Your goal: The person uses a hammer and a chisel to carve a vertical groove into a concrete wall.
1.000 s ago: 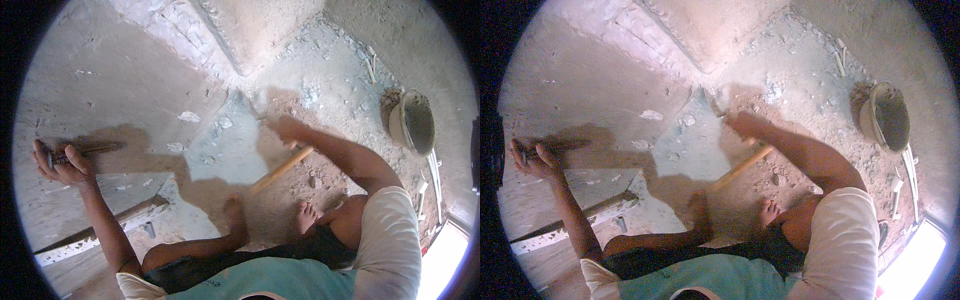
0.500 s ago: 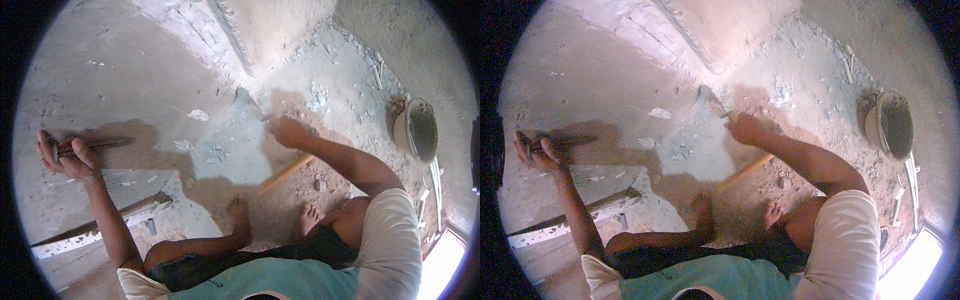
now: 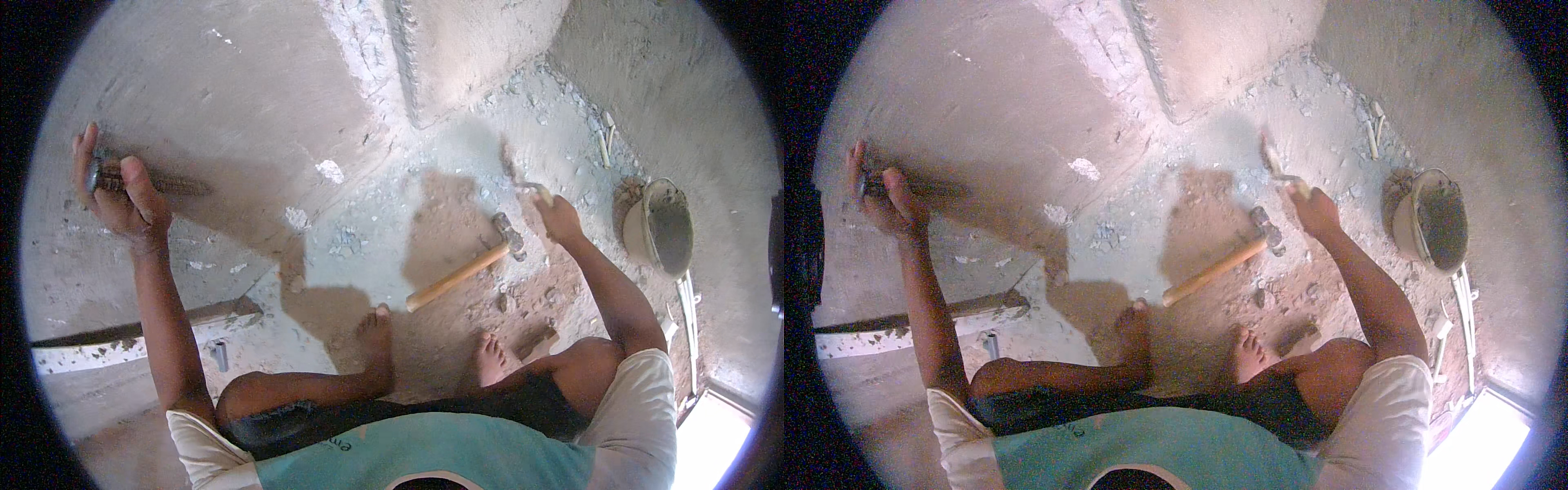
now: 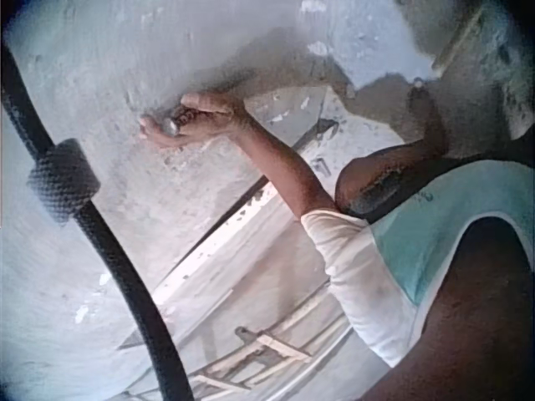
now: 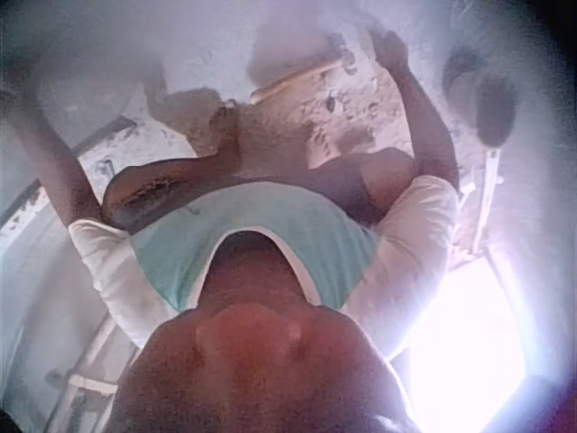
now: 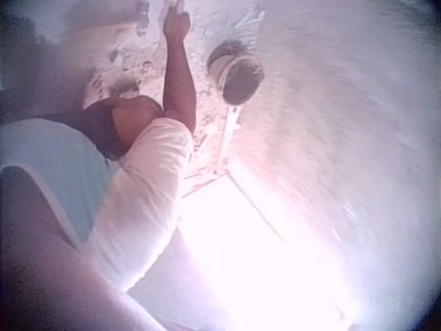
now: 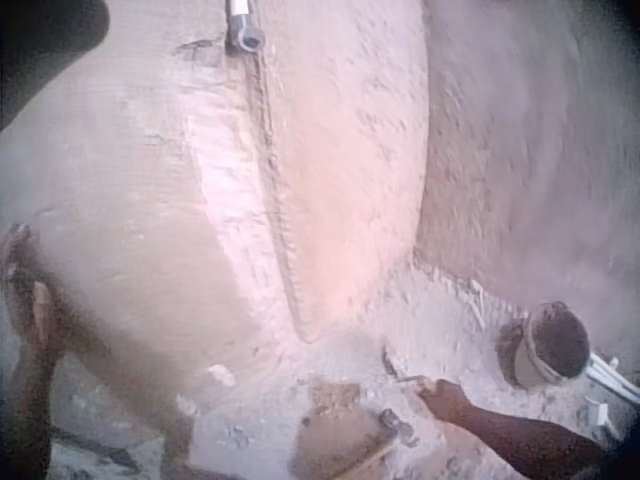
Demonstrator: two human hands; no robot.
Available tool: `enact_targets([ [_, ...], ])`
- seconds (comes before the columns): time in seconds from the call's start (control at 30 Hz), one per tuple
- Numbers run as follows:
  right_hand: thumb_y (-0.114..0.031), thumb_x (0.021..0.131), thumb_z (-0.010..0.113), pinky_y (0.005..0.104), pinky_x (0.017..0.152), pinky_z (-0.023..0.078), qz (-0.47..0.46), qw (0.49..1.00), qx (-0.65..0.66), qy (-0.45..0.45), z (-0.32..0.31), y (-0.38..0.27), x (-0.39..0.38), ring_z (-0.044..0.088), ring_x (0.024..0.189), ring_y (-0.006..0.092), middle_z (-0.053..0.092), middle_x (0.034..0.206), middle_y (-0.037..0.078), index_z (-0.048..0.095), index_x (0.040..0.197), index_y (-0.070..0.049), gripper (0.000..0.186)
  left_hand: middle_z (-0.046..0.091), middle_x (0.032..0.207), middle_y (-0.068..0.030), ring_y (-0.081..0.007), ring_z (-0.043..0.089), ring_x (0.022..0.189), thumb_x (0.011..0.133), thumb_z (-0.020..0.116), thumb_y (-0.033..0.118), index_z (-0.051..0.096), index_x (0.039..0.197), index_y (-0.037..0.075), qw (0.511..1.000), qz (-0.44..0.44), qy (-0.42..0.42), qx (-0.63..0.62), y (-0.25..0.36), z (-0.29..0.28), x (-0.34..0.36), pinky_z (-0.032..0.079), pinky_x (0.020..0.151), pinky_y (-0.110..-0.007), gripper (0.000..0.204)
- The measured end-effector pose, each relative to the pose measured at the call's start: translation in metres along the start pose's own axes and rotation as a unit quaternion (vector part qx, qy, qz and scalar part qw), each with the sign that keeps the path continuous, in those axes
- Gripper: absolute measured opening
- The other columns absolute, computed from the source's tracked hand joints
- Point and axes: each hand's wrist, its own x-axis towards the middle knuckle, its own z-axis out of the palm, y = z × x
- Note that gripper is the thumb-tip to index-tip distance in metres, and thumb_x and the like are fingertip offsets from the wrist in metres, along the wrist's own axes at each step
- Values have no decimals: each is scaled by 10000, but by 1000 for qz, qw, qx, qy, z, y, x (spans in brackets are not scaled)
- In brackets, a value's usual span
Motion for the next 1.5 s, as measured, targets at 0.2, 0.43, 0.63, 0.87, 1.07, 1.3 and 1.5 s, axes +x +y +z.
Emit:
enact_targets([
  [0.2, -491, 806, 578, 474, 782, 462, 15, 987, -147, 67, -36, 56, -19, 610, 893, 357, 603, 838, 274, 574, 882, 22, 518, 573, 1019, -148, -250, 585, 855, 886, 545, 234, 526, 1056, -23, 979, -52, -59, -186, 38, 16, 15, 468, 745, -334, 308],
  [0.43, -453, 807, 607, 413, 694, 478, -142, 968, -197, -57, -74, -1, -42, 627, 738, 305, 616, 770, 197, 586, 822, 48, 501, 553, 966, -158, -271, 573, 881, 862, 595, 256, 536, 1069, 29, 866, -186, -352, -302, 117, 74, -17, 454, 792, -352, 313],
  [0.63, -449, 858, 576, 339, 487, 517, -46, 909, -179, -374, -29, -99, -93, 614, 529, 208, 618, 682, 155, 589, 804, 39, 492, 569, 964, -143, -311, 579, 874, 826, 627, 220, 565, 986, 30, 825, -257, -310, -397, 153, 132, -114, 452, 792, -371, 256],
  [0.87, -578, 781, 592, 323, 494, 527, 130, 961, 99, -222, 104, -86, -125, 616, 502, 224, 610, 656, 131, 604, 888, 20, 608, 592, 955, -147, -312, 580, 889, 797, 633, 114, 571, 951, 16, 746, -377, -269, -479, 199, 172, -176, 457, 783, -369, 193],
  [1.07, -538, 776, 608, 318, 505, 478, 230, 961, 130, -78, 148, -118, -151, 594, 467, 189, 601, 557, 90, 640, 718, -13, 529, 558, 1019, -158, -331, 563, 943, 773, 567, 11, 567, 999, 53, 714, -352, -329, -508, 230, 178, -243, 458, 814, -381, 230],
  [1.3, -424, 791, 655, 337, 466, 452, 299, 860, 412, 13, 192, -92, -142, 555, 482, 203, 587, 644, 93, 604, 849, -4, 427, 484, 1121, -165, -348, 554, 969, 782, 502, -5, 537, 1074, 24, 746, -231, -423, -459, 248, 158, -224, 458, 826, -402, 295],
  [1.5, -461, 862, 561, 344, 540, 458, 287, 615, 733, -49, 165, -99, -163, 530, 627, 197, 520, 718, 77, 491, 885, -31, 436, 499, 1071, -175, -343, 555, 946, 811, 493, 49, 528, 1050, 15, 760, -255, -383, -458, 242, 166, -217, 445, 830, -406, 244],
])
